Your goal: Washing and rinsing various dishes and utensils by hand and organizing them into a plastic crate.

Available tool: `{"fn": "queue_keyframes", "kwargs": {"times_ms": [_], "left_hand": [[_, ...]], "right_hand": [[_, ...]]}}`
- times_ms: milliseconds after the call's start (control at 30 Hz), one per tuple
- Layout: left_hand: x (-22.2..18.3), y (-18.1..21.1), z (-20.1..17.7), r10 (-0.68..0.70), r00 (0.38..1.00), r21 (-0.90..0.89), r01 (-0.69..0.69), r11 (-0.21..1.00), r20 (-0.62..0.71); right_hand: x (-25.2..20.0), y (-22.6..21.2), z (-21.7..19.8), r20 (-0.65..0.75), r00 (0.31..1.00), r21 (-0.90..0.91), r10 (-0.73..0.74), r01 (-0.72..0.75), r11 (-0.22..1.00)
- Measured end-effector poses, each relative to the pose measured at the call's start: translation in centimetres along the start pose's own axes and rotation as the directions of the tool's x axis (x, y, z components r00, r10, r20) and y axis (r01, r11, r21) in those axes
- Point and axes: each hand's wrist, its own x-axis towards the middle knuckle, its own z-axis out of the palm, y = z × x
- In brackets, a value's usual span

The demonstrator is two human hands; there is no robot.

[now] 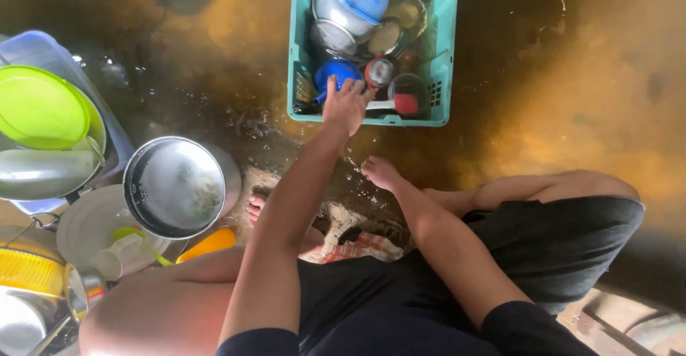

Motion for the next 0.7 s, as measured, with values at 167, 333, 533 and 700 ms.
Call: {"fn": "queue_keyframes", "kwargs": {"times_ms": [167,333,533,700], "left_hand": [[-1.2,-7.8,0.8,-0.105,0.956,0.076,0.131,0.988,-0.272],[-8.9,-18.9,-2.7,-0.332,0.808,-0.012,0.374,0.927,-0.487],[-21.5,-33.0,-2.0,-0.782,0.404,-0.251,0.79,0.56,-0.475],[-29.2,-39.3,2.4,-0.993,0.09,-0.338,0.935,0.109,-0.071]], "right_hand": [[1.7,1.4,0.3,0.002,0.999,0.072,0.046,-0.046,0.996],[3.5,5.3,1.2,0.028,0.998,0.326,0.065,-0.07,0.943],[2.5,1.7,1.0,0.109,0.985,0.129,0.134,-0.148,0.981],[2.6,-0.1,1.9,0.085,0.97,0.06,0.227,-0.233,0.971]]}}
